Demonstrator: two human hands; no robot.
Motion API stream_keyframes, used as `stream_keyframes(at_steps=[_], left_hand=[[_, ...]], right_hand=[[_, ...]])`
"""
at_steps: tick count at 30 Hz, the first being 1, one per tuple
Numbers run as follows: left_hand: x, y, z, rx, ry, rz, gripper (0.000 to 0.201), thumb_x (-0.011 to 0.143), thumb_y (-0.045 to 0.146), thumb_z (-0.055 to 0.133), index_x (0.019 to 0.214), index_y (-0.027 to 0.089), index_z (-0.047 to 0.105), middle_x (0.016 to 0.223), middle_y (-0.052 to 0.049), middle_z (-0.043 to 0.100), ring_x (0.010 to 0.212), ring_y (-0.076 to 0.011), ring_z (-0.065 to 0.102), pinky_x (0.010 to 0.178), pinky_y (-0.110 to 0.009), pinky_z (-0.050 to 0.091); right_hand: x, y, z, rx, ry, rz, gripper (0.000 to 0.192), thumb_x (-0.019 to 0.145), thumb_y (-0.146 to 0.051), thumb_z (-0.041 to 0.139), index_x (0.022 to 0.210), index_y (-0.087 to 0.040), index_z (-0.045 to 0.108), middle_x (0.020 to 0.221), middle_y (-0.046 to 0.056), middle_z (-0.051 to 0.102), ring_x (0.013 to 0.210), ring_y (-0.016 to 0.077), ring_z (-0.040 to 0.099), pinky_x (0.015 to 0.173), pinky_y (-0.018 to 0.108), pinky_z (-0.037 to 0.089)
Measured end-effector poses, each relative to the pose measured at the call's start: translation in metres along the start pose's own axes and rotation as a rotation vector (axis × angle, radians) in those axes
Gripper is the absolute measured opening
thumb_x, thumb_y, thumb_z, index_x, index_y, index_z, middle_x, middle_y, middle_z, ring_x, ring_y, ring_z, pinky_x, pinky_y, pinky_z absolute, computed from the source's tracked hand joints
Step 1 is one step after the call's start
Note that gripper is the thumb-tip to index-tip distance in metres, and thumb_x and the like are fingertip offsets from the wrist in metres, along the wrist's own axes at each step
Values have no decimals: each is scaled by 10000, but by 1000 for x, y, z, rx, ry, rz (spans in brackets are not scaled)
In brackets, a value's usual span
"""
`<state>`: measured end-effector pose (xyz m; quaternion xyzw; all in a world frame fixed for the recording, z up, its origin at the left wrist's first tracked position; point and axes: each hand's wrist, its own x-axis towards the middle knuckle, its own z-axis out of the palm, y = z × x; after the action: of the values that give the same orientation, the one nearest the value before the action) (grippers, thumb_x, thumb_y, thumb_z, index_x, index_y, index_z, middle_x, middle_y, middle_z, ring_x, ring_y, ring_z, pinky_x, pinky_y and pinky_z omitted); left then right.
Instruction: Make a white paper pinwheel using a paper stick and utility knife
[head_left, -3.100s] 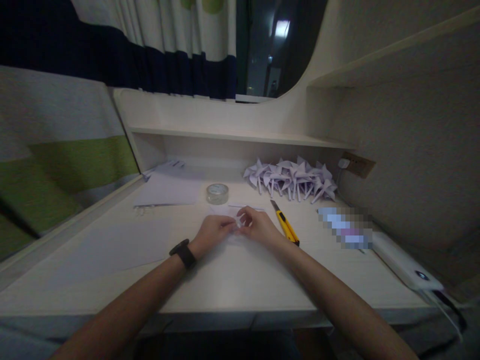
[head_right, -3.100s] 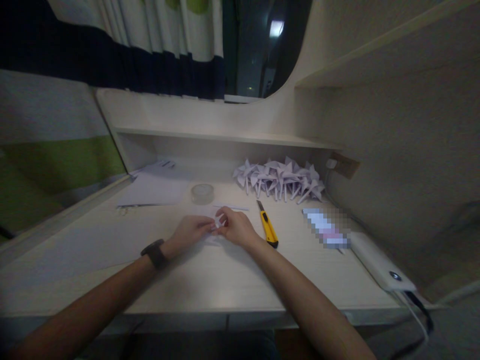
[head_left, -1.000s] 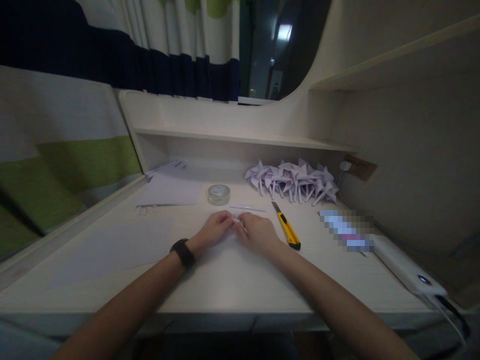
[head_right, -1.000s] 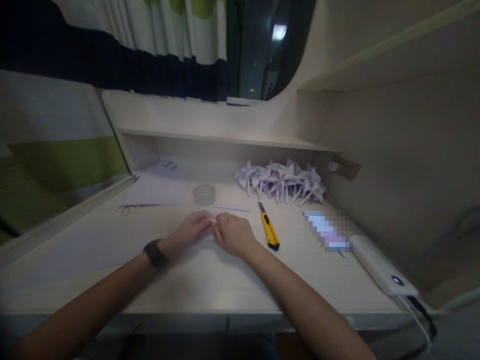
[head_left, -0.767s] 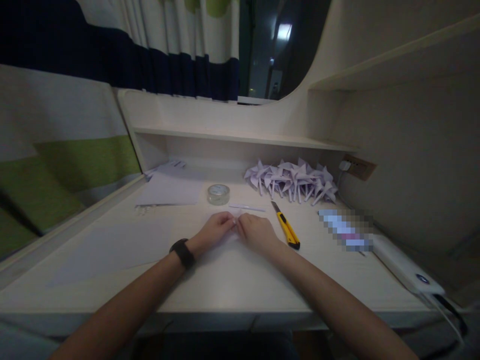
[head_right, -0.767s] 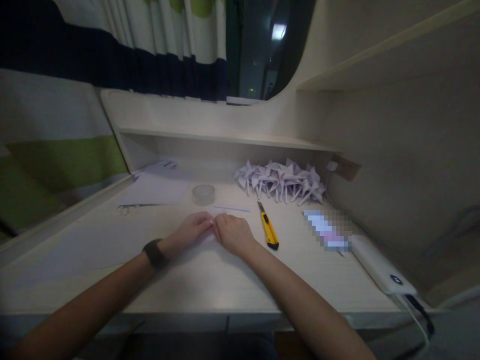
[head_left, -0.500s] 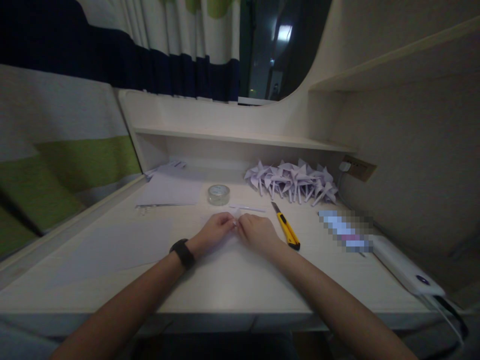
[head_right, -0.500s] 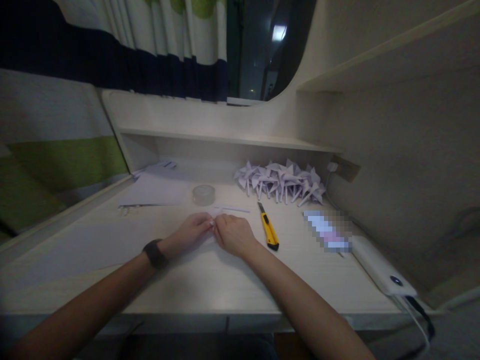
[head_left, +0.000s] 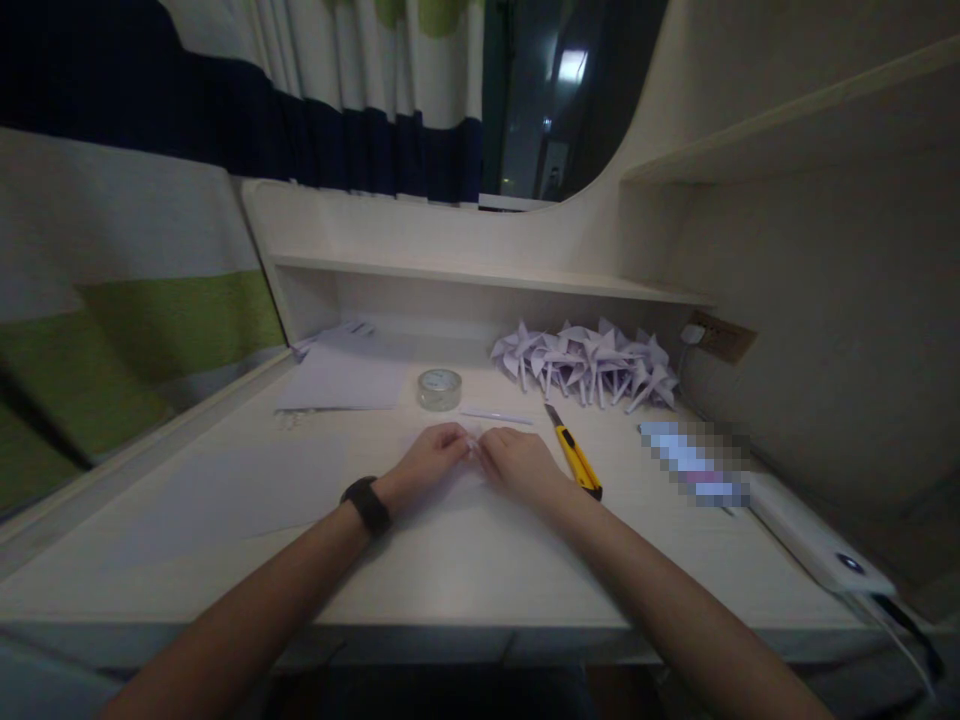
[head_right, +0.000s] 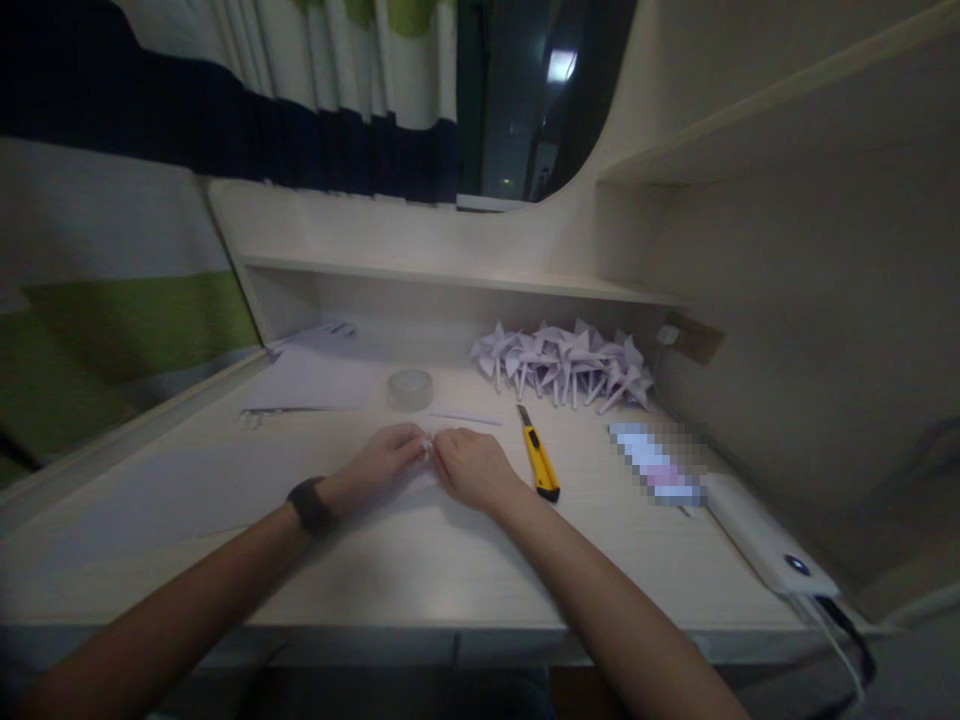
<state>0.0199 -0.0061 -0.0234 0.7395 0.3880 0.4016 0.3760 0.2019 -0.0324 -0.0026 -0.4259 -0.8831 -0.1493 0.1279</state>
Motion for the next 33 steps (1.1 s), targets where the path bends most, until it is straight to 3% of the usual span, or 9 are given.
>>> stream_keyframes(at_steps=[9, 15, 19, 21, 25, 33], left_hand=[[0, 3, 3, -28, -2, -105, 231, 801, 331, 487, 645, 167, 534, 534, 36, 442, 515, -113, 398, 508, -242, 292], [0, 4, 1, -8, 11, -77, 225, 804, 318, 497, 644, 166, 536, 539, 33, 457, 532, -117, 414, 520, -246, 304], [0, 5, -1, -57, -35, -78, 255, 805, 354, 520, 630, 171, 500, 550, 35, 434, 511, -104, 392, 493, -243, 272], [-1, 5, -2, -129, -81, -99, 271, 818, 389, 524, 662, 169, 502, 545, 46, 408, 482, -93, 360, 472, -237, 245], [-3, 7, -2, -243, -141, -152, 289, 827, 407, 543, 676, 166, 492, 559, 49, 401, 467, -79, 334, 460, -229, 224], [-5, 17, -1, -124, -184, -119, 245, 831, 321, 473, 637, 171, 481, 567, 30, 417, 499, -95, 364, 484, -245, 250]], right_hand=[[0, 7, 3, 85, -6, 23, 332, 1006, -333, 356, 915, -153, 620, 852, 93, 688, 811, 195, 625, 703, 280, 379], [1, 8, 7, 177, 3, 28, 312, 990, -326, 401, 887, -143, 630, 828, 104, 688, 766, 194, 620, 685, 283, 378], [2, 11, 4, 527, 140, 117, 160, 904, -324, 578, 888, -171, 622, 825, 43, 671, 701, 146, 588, 657, 253, 392], [3, 13, 0, 763, 199, 185, 206, 817, -333, 684, 934, -177, 619, 841, 21, 660, 645, 119, 560, 617, 234, 398], [6, 19, -5, 1122, 143, 173, 294, 744, -313, 729, 984, -165, 645, 897, 31, 666, 627, 103, 543, 578, 221, 403], [8, 22, 7, 1302, 72, 167, 274, 672, -314, 775, 875, -160, 675, 849, 30, 677, 615, 104, 526, 592, 239, 416]])
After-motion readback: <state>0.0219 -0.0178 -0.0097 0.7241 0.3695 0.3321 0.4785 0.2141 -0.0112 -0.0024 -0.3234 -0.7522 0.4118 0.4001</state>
